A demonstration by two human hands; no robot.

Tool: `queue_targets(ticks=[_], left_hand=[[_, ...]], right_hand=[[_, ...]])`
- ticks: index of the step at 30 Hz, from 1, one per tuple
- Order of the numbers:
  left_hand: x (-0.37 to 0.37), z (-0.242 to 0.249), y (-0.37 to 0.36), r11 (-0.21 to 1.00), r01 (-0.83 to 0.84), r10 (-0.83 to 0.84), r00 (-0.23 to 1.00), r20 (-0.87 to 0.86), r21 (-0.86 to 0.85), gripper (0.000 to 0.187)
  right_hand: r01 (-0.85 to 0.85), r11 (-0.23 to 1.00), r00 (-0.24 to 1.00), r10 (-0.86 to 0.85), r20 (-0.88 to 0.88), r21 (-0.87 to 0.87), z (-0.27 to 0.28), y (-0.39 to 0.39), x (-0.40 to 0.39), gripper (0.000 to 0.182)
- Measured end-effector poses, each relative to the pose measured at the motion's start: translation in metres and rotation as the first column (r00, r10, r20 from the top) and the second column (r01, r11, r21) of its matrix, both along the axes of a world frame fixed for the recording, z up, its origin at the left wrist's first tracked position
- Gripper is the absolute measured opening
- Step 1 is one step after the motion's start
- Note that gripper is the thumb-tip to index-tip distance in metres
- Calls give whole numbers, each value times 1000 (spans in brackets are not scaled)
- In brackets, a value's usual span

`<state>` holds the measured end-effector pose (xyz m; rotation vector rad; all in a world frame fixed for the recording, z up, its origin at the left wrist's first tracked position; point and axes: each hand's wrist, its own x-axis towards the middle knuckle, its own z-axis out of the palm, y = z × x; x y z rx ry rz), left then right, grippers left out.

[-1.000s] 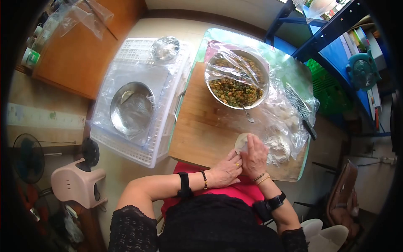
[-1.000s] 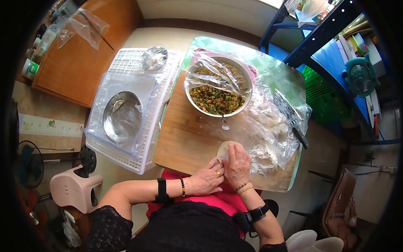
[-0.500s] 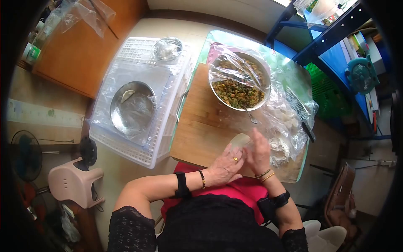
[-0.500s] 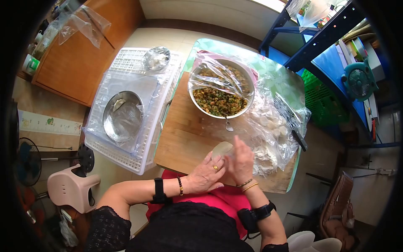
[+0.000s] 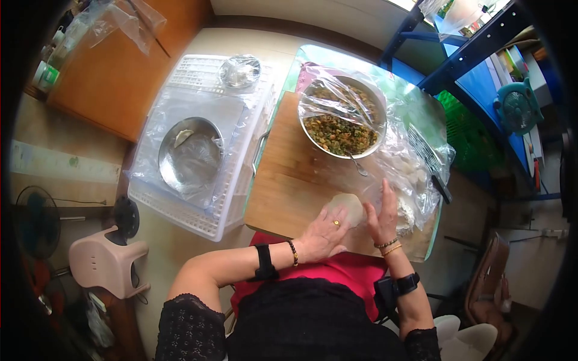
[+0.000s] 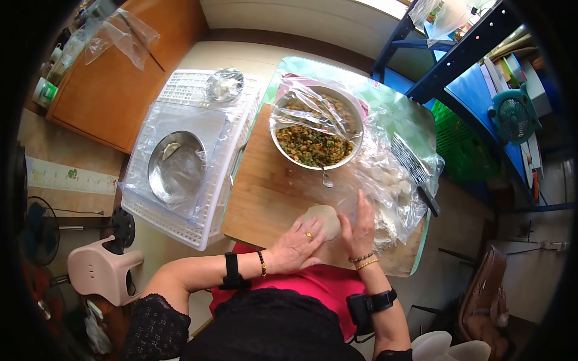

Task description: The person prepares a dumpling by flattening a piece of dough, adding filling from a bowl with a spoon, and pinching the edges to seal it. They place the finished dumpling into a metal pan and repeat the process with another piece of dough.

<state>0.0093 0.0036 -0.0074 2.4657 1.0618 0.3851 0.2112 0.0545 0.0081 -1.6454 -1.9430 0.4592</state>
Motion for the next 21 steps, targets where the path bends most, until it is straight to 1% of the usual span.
queue_targets(ticks=[2, 3, 4, 6, 7, 8, 9, 10, 12, 13, 14, 15, 16, 18, 19, 20, 21], left_hand=[[4, 3, -6, 997, 83, -82, 993, 82, -6, 64], [3, 5, -8, 993, 103, -99, 993, 62, -50, 62], [1, 8, -7, 993, 103, -100, 993, 61, -52, 62], [-5, 11, -6, 975, 180, -188, 981, -51, -134, 59], [-7, 10, -7, 975, 175, -184, 981, -56, -137, 59], [-10, 7, -9, 986, 154, -156, 988, -21, -62, 59], [-11, 5, -12, 990, 138, -139, 990, 17, 11, 58], [-11, 4, -12, 990, 142, -143, 990, 17, 18, 58], [-8, 7, -9, 991, 132, -133, 991, 28, 16, 60], [-8, 9, -7, 992, 124, -125, 992, 31, 20, 60], [-7, 11, -6, 994, 86, -86, 996, 16, -60, 61], [-7, 14, -6, 989, 48, -49, 999, -1, -141, 62], [-8, 11, -8, 989, 44, -44, 999, 2, -144, 62], [-9, 5, -9, 998, 28, -31, 997, 66, 49, 64], [-9, 6, -8, 998, 32, -36, 997, 71, 48, 64], [-10, 7, -8, 997, 76, -77, 997, 32, 5, 64], [-11, 9, -9, 992, 117, -117, 993, -7, -41, 64]], right_hand=[[-154, 981, 982, 139, 129, 115, 9, -13, -11, 72], [-216, 971, 959, 192, 208, 98, 7, -22, -15, 71], [-215, 972, 960, 192, 206, 96, 1, -28, -19, 71], [-245, 968, 905, 208, 372, 54, -15, -35, -26, 74], [-194, 979, 907, 155, 391, 61, -19, -28, -24, 79], [-198, 978, 909, 160, 385, 60, -22, -16, -22, 79], [-116, 990, 944, 86, 318, 76, -22, -5, -18, 80], [-31, 995, 968, 6, 253, 96, -22, 6, -12, 82], [-5, 996, 968, -18, 250, 92, -23, 16, 0, 81], [60, 997, 983, -66, 171, 39, -23, 19, 4, 80], [117, 993, 989, -115, 91, -23, -24, 20, 5, 80], [144, 988, 987, -139, 81, -54, -20, 19, 5, 78], [139, 989, 987, -134, 85, -56, -17, 16, 4, 78], [-91, 995, 988, 95, 119, -37, -10, 8, 0, 77], [-163, 986, 981, 166, 101, -42, 3, 1, -13, 77], [-160, 986, 981, 164, 103, -45, 6, -5, -24, 77], [-255, 967, 944, 254, 212, -19, 8, -10, -35, 77]])
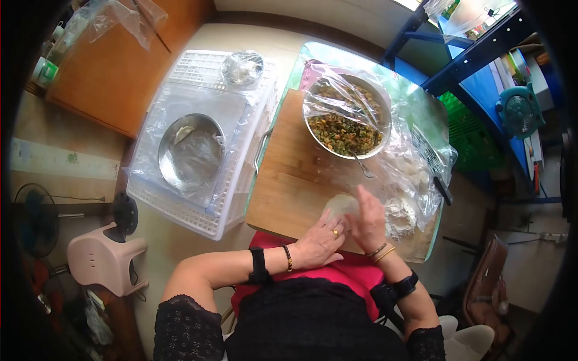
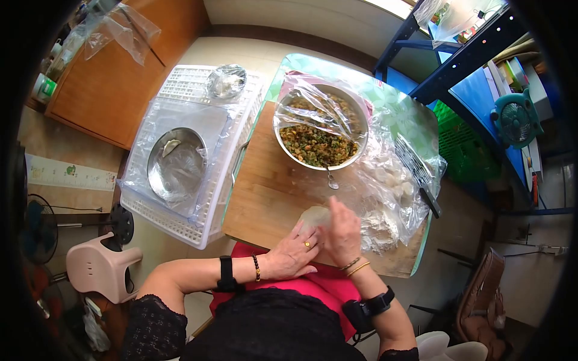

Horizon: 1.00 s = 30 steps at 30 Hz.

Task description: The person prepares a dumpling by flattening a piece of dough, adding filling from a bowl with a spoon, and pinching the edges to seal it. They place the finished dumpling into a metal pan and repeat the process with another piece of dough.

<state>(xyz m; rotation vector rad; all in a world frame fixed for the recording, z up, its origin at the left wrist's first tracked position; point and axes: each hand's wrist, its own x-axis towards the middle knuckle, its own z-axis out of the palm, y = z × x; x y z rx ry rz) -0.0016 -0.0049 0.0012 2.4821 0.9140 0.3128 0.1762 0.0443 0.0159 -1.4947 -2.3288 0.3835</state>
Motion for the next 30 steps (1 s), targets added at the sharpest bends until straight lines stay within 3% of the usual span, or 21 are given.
queue_targets(ticks=[1, 3, 5, 7, 9, 11, 14, 15, 17, 20, 22, 23, 25, 27, 28, 29, 30], left_hand=[[-2, 1, 0, 1000, 0, 0, 1000, 0, -4, 64], [-5, 5, 0, 999, 10, -11, 1000, -19, -44, 63], [-8, -1, -6, 1000, -1, 1, 1000, -10, 7, 62], [-6, -7, -4, 996, -4, 3, 1000, 6, 86, 61], [-4, -7, -4, 995, -11, 13, 1000, -12, 97, 60], [-4, -6, -5, 998, -22, 21, 999, 25, 61, 59], [-2, -7, -4, 999, -30, 32, 993, 112, -20, 57], [-3, -4, -4, 998, -66, 66, 987, 149, -7, 55], [-8, 5, -2, 995, -96, 92, 979, 181, 16, 52], [-20, 14, 1, 981, -194, 187, 957, 221, 10, 47], [-27, 4, 4, 932, -331, 364, 849, 385, -151, 35], [-32, 3, 5, 932, -329, 363, 850, 381, -155, 35], [-41, 6, 11, 755, -348, 594, 722, 354, -556, 27], [-47, 6, 14, 735, -378, 635, 674, 376, -562, 24], [-50, 4, 16, 650, -390, 703, 634, 322, -653, 24], [-52, 1, 17, 553, -394, 764, 592, 258, -734, 24], [-54, -2, 18, 502, -364, 778, 587, 226, -784, 22]], right_hand=[[-104, 994, 990, 100, 104, 42, -1, -4, -7, 78], [-61, 995, 993, 52, 108, 83, -21, 3, -7, 77], [103, 994, 993, -104, 57, 33, -25, 21, 1, 76], [145, 989, 989, -145, 40, 16, -24, 32, 10, 73], [238, 970, 964, -231, -133, 40, -36, 38, 21, 73], [296, 955, 938, -292, -184, -7, -33, 40, 35, 74], [299, 952, 952, -294, 84, -59, 9, 47, 43, 69], [309, 950, 949, -304, 83, -53, 20, 51, 44, 69], [194, 957, 861, -62, 505, -214, 39, 65, 45, 65], [156, 951, 781, 47, 623, -268, 47, 80, 29, 45], [100, 949, 746, 128, 653, -300, 44, 91, 19, 36], [141, 929, 683, 158, 713, -341, 44, 96, 9, 27], [190, 903, 619, 195, 761, -385, 39, 95, -1, 19], [-16, 982, 583, 161, 796, -187, 35, 87, -3, 22], [-88, 993, 653, 114, 749, -74, 34, 76, -2, 16], [-81, 993, 652, 114, 750, -81, 37, 64, -4, 16], [-169, 985, 772, 145, 618, -20, 46, 49, -10, 12]])
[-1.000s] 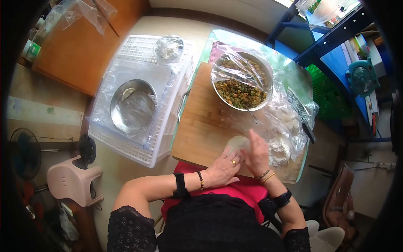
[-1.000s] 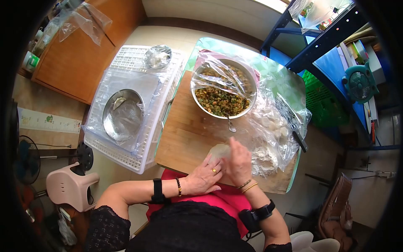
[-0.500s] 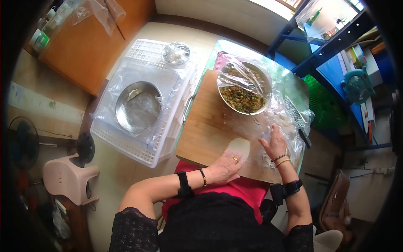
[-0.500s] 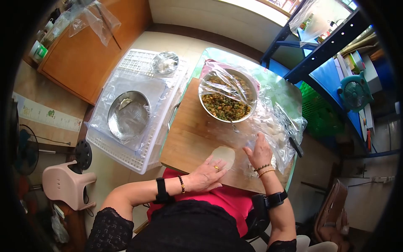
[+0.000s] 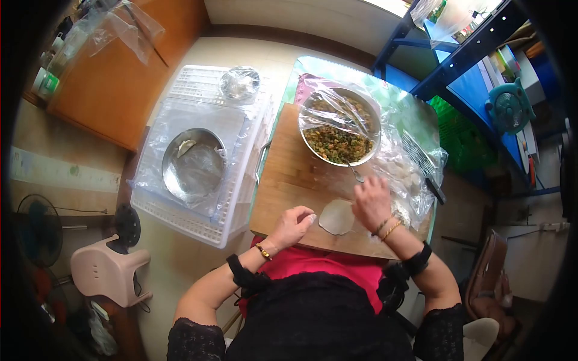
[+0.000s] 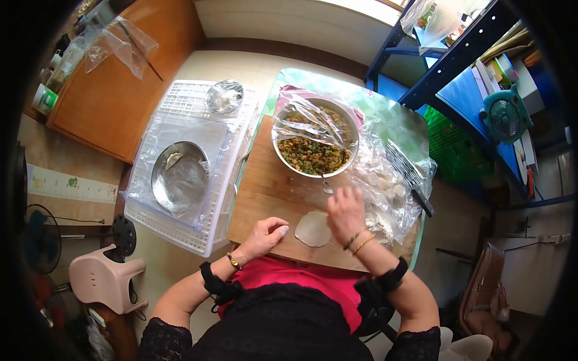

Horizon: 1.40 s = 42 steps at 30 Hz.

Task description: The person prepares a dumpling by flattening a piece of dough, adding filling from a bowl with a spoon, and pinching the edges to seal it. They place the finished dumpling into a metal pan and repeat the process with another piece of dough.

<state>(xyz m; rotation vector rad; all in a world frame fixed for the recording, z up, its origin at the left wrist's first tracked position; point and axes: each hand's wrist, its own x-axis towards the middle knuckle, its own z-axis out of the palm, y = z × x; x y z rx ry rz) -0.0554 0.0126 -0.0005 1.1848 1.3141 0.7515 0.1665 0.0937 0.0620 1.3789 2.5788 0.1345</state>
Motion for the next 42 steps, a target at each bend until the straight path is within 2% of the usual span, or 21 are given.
queue_targets(ticks=[1, 3, 4, 7, 13, 19, 21, 22, 24, 25, 27, 28, 29, 31, 32, 37, 38, 39, 40, 41, 42], left_hand=[[-1, -4, 0, 1000, 4, -4, 1000, 3, -6, 22], [-2, -10, 1, 985, -18, 44, 988, 149, -170, 22], [-1, -12, 1, 971, -40, 93, 970, 223, -234, 24], [-2, -5, 2, 927, -26, 112, 971, 212, -373, 28], [-4, -6, 4, 888, 17, 84, 977, 199, -459, 34], [3, 10, 13, 812, 47, 101, 970, 219, -582, 50], [7, 12, 17, 777, 76, 108, 962, 251, -624, 60], [9, 11, 19, 780, 80, 102, 962, 252, -621, 60], [15, 4, 27, 656, 176, 207, 893, 400, -734, 68], [18, 3, 32, 660, 179, 201, 894, 401, -730, 68], [26, -2, 44, 605, 367, 247, 757, 604, -707, 68], [36, -17, 46, 637, 357, 234, 755, 613, -683, 64], [44, -32, 47, 602, 398, 281, 706, 650, -692, 46], [55, -39, 51, 709, 444, 9, 771, 637, -547, 30], [59, -64, 49, 691, 517, 30, 678, 735, -505, 23], [40, -24, 49, 712, 530, 47, 618, 785, -460, 36], [30, -5, 48, 706, 567, 60, 549, 834, -425, 42], [22, 16, 48, 700, 601, 74, 477, 876, -387, 47], [16, 33, 47, 732, 573, 29, 514, 858, -368, 51], [14, 30, 47, 732, 573, 30, 515, 857, -369, 51], [13, 25, 44, 721, 592, 78, 447, 891, -360, 54]], right_hand=[[-74, 996, 979, 82, -188, 46, 4, -14, -5, 9], [-181, 981, 940, 153, -304, -67, -7, -46, -9, 6], [-195, 976, 944, 161, -286, -95, -15, -59, -12, 6], [-215, 970, 944, 178, -277, -112, -33, -76, -20, 8], [-176, 975, 973, 152, -174, -132, -46, -72, -26, 8], [-23, 973, 955, -46, -292, -229, -36, -52, -20, 10], [38, 936, 866, -206, -455, -350, -22, -48, -17, 12], [43, 937, 865, -208, -456, -346, -16, -46, -16, 12], [63, 896, 791, -314, -525, -440, -6, -41, -17, 10], [67, 898, 790, -314, -526, -435, -2, -41, -17, 10], [13, 877, 756, -323, -569, -480, 2, -45, -20, 12], [6, 888, 745, -311, -591, -460, -2, -48, -22, 12], [5, 883, 748, -314, -584, -469, -2, -49, -23, 12], [29, 888, 734, -331, -593, -459, 2, -49, -22, 15], [39, 891, 733, -333, -593, -452, 9, -46, -21, 15], [227, 881, 636, -457, -622, -415, 37, -26, 5, 26], [246, 869, 637, -478, -604, -429, 45, -19, 10, 24], [251, 870, 637, -479, -604, -425, 46, -12, 12, 24], [233, 906, 613, -419, -670, -353, 47, -6, 12, 28], [217, 935, 586, -354, -729, -280, 47, -1, 10, 34], [192, 941, 619, -337, -710, -279, 49, 5, 6, 45]])
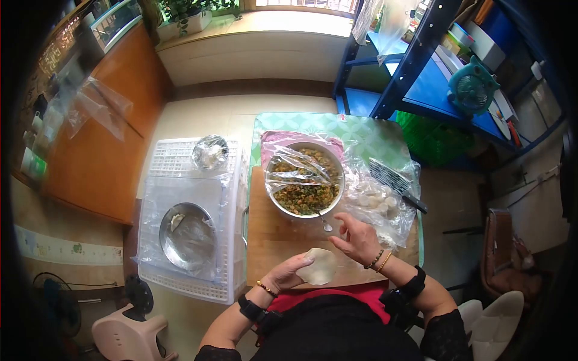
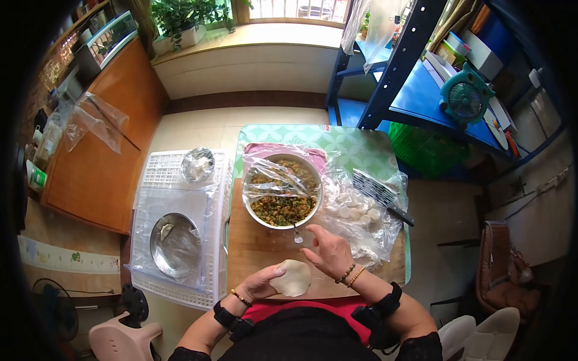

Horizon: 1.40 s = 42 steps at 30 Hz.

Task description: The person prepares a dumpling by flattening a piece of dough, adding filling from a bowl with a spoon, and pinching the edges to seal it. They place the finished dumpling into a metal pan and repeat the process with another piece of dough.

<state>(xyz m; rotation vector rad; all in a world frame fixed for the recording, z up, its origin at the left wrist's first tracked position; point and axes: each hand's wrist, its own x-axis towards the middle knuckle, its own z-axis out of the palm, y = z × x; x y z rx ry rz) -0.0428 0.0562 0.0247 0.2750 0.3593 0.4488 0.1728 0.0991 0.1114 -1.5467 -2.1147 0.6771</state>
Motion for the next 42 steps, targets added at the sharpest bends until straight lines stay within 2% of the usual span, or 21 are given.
queue_targets(ticks=[1, 2, 3, 4, 5, 7, 10, 13, 15, 18, 22, 23, 25, 27, 29, 30, 32, 36, 40, 42], left_hand=[[0, -5, -3, 999, -11, 14, 997, 77, -47, 56], [4, -9, -7, 989, -20, 34, 995, 95, -143, 59], [4, -3, -5, 990, -17, 31, 995, 98, -142, 59], [5, 6, -5, 987, -44, 68, 986, 155, -153, 60], [5, 14, -4, 983, -72, 107, 972, 210, -167, 61], [4, 15, 0, 986, -83, 111, 973, 202, -145, 65], [5, 10, 6, 986, -99, 120, 980, 157, -137, 65], [2, 11, 4, 981, -135, 164, 961, 224, -139, 61], [1, 0, 2, 971, -191, 207, 972, 108, -143, 58], [-1, -1, 0, 974, -170, 191, 971, 141, -150, 56], [-4, 0, -2, 973, -179, 192, 978, 85, -146, 55], [-5, -3, -3, 974, -187, 195, 979, 56, -130, 59], [-7, -4, -5, 973, -198, 203, 979, 27, -114, 64], [-10, -2, -7, 971, -206, 211, 977, 23, -123, 63], [-13, 3, -7, 967, -217, 224, 974, 41, -133, 59], [-13, 5, -7, 964, -225, 235, 970, 58, -143, 55], [-12, 6, -7, 966, -219, 228, 972, 55, -134, 55], [-12, 8, -8, 972, -199, 205, 978, 33, -124, 55], [-12, 3, -8, 975, -199, 203, 979, 33, -103, 55], [-13, 0, -9, 972, -211, 215, 976, 28, -103, 53]], right_hand=[[-4, 1000, 1000, 4, -3, 1, -3, 6, -5, 45], [-79, 993, 997, 77, 26, 85, -8, 13, -8, 44], [-153, 975, 988, 144, 64, 164, -10, 20, -11, 44], [-188, 977, 980, 180, 79, 103, -2, 24, -16, 34], [-187, 977, 980, 179, 83, 101, -6, 28, -15, 34], [-284, 937, 952, 251, 173, 203, -17, 37, -17, 20], [-338, 919, 933, 299, 199, 203, -11, 46, -15, 11], [-263, 933, 963, 239, 126, 246, 8, 45, -14, 10], [-239, 941, 969, 216, 120, 238, 18, 43, -18, 11], [-255, 930, 964, 264, 0, 263, 30, 40, -33, 12], [-334, 905, 942, 330, 60, 263, 15, 39, -41, 12], [-333, 906, 942, 330, 57, 263, 7, 41, -37, 12], [-283, 926, 958, 258, 126, 250, -2, 45, -28, 11], [-266, 937, 963, 248, 103, 225, 0, 44, -23, 10], [-142, 962, 981, 168, -97, 232, 6, 42, -21, 7], [-141, 963, 981, 167, -96, 230, 10, 41, -21, 7], [50, 994, 966, -22, -256, 102, 23, 41, -22, 6], [77, 992, 990, -64, -123, 101, 39, 47, -19, 7], [92, 993, 995, -89, -38, 79, 28, 59, -22, 10], [184, 979, 976, -192, -102, -87, 15, 65, -27, 13]])
